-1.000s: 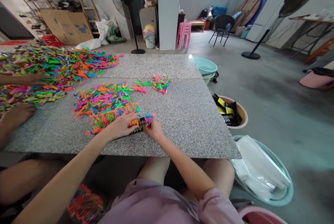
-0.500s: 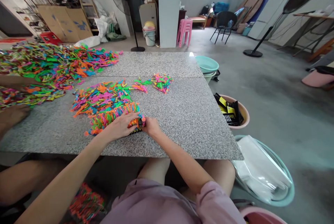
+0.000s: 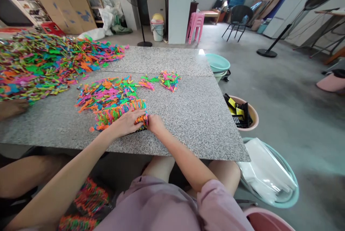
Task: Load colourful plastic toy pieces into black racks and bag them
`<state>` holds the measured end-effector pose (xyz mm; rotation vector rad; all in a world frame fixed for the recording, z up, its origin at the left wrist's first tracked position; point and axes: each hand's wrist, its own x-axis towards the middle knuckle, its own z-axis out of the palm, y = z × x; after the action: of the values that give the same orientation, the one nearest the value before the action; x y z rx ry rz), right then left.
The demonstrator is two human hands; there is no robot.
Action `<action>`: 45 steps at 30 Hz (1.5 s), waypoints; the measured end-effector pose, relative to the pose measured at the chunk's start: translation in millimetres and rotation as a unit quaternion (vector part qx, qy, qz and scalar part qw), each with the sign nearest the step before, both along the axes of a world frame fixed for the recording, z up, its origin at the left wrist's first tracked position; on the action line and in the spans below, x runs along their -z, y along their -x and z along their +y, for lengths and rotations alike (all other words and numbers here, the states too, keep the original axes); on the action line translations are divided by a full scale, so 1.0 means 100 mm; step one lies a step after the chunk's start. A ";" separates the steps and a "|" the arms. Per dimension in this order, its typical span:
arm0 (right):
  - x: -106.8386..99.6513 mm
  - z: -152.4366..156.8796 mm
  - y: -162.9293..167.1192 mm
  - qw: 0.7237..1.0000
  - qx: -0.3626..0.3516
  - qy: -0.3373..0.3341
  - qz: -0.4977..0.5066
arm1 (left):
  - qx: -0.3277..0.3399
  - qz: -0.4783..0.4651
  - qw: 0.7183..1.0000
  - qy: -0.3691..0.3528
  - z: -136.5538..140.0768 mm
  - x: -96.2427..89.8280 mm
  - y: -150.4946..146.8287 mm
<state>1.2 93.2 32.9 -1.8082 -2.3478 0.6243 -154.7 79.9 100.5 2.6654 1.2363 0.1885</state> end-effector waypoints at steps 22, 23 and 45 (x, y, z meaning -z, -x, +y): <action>-0.05 1.57 -0.83 0.979 0.161 -0.101 -0.072 | 0.016 0.007 0.998 -0.060 -0.02 0.18 0.10; 0.00 1.52 -0.80 0.979 0.161 -0.097 -0.075 | 0.019 0.005 0.998 -0.060 -0.02 0.18 0.11; 0.06 0.91 -1.03 0.887 -0.376 -0.186 -0.192 | 0.043 -0.001 0.999 -0.015 -0.14 0.03 0.12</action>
<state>104.4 184.4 27.0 -0.8757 -3.1465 -0.1784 -166.7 66.2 97.3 2.7363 1.1229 0.1974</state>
